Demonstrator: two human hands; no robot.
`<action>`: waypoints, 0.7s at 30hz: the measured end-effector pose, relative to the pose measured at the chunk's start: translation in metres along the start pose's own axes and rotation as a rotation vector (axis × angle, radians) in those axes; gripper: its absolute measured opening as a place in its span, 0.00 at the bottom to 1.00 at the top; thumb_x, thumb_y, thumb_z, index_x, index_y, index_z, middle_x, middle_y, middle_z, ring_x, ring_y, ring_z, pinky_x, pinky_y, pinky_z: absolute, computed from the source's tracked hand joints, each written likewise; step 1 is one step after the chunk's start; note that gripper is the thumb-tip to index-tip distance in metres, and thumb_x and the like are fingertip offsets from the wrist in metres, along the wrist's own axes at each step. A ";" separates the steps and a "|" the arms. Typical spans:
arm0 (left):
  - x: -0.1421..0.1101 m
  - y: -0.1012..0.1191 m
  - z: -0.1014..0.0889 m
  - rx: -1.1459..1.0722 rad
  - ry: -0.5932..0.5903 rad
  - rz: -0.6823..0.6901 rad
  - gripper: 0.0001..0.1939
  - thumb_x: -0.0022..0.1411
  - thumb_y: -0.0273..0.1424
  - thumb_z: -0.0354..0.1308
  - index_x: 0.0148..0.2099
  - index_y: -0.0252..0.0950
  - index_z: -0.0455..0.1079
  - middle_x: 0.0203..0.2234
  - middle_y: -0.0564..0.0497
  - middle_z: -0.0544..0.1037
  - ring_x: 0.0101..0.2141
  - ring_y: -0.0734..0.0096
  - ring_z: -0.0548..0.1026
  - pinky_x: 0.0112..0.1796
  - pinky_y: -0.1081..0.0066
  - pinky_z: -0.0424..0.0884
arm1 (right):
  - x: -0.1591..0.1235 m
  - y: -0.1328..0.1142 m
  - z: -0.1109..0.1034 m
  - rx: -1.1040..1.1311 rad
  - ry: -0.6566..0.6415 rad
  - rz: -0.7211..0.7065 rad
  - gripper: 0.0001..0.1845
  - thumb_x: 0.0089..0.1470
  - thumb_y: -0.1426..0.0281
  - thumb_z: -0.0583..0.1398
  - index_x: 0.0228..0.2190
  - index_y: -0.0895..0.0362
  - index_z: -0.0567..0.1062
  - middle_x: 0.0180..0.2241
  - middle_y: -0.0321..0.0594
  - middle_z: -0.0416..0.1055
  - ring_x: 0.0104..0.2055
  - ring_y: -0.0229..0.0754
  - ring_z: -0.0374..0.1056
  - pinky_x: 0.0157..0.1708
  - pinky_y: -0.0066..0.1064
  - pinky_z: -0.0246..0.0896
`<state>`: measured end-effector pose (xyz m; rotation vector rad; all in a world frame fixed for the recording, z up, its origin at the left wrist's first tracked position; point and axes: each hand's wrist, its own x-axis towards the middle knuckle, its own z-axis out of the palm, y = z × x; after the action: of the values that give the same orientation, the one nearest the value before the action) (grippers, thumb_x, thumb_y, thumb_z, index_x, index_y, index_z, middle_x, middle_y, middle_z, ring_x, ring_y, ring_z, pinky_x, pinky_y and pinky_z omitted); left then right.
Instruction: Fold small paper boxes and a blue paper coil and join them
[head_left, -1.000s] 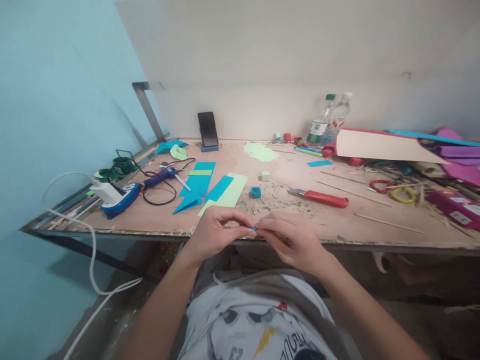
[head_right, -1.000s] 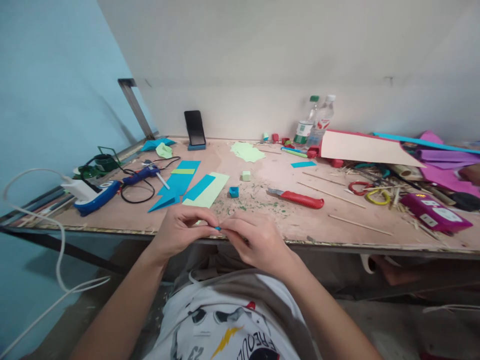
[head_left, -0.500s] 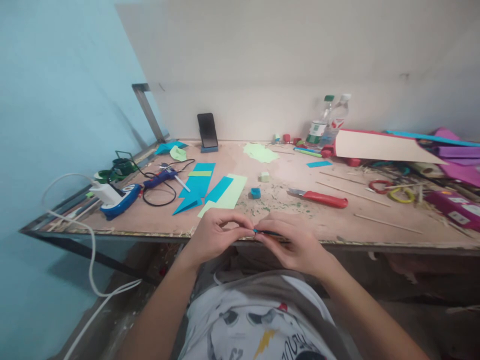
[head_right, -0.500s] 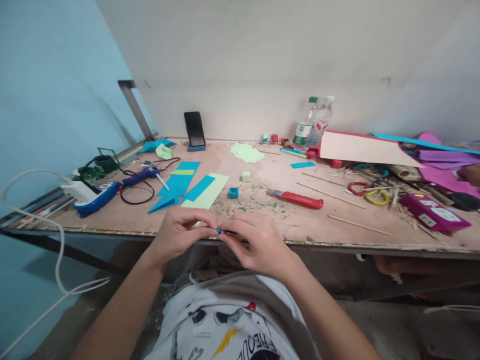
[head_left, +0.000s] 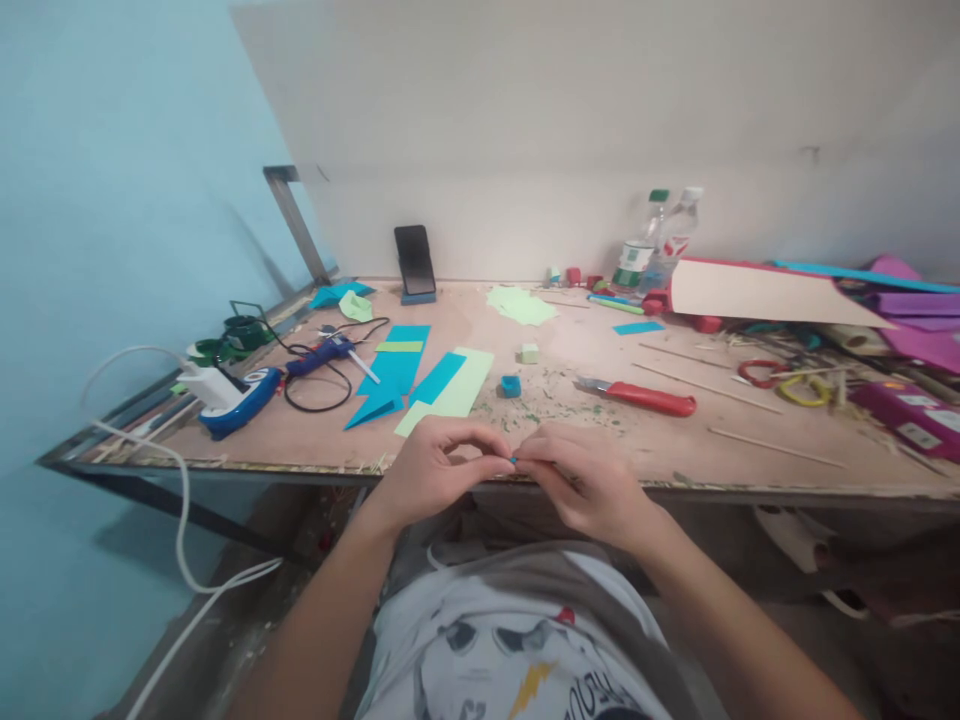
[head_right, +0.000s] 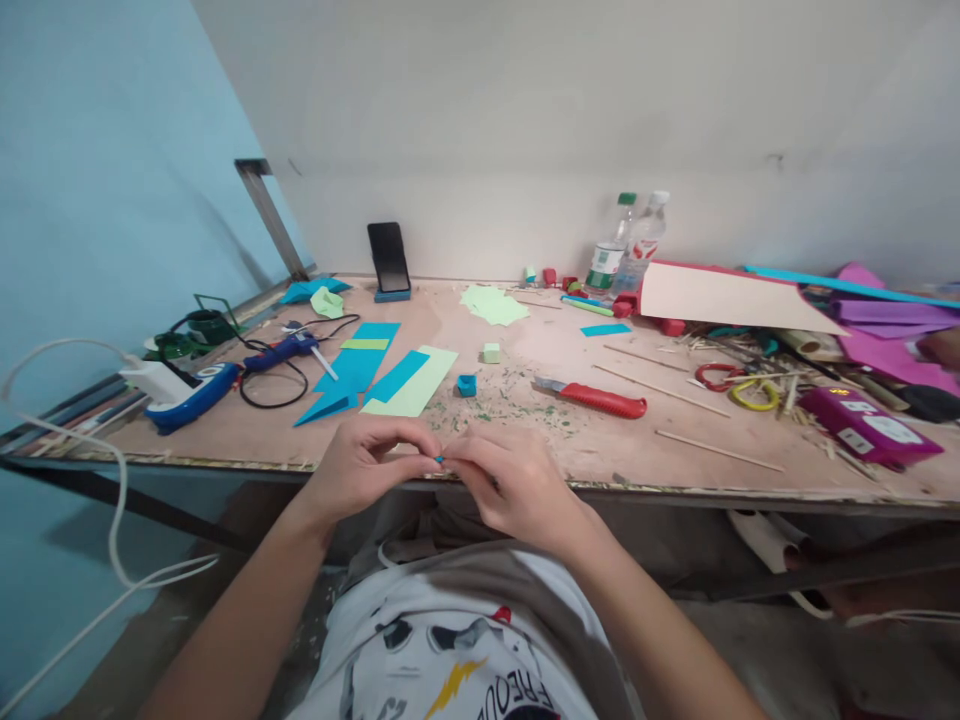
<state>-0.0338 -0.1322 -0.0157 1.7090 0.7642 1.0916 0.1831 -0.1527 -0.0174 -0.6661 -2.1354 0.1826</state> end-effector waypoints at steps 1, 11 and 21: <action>0.000 -0.001 0.000 0.002 0.011 0.009 0.02 0.57 0.27 0.72 0.33 0.35 0.82 0.29 0.49 0.85 0.31 0.70 0.79 0.33 0.77 0.76 | 0.000 0.000 0.001 -0.009 0.003 0.005 0.09 0.68 0.78 0.58 0.38 0.56 0.78 0.30 0.39 0.78 0.31 0.39 0.73 0.32 0.29 0.66; 0.000 -0.003 -0.003 0.009 0.030 0.041 0.03 0.57 0.26 0.73 0.31 0.35 0.82 0.28 0.49 0.84 0.31 0.68 0.80 0.36 0.73 0.75 | 0.001 -0.001 0.000 0.058 -0.001 0.042 0.06 0.68 0.75 0.60 0.41 0.55 0.79 0.32 0.41 0.80 0.32 0.40 0.75 0.33 0.31 0.69; -0.001 -0.005 -0.002 0.021 -0.013 0.076 0.02 0.61 0.25 0.70 0.35 0.35 0.80 0.31 0.49 0.83 0.35 0.69 0.80 0.37 0.74 0.76 | 0.002 -0.002 -0.006 0.181 -0.015 0.058 0.06 0.65 0.77 0.62 0.38 0.55 0.78 0.32 0.39 0.79 0.32 0.37 0.74 0.35 0.29 0.68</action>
<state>-0.0365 -0.1306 -0.0202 1.7740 0.7099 1.1261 0.1854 -0.1541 -0.0115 -0.6218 -2.0852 0.4089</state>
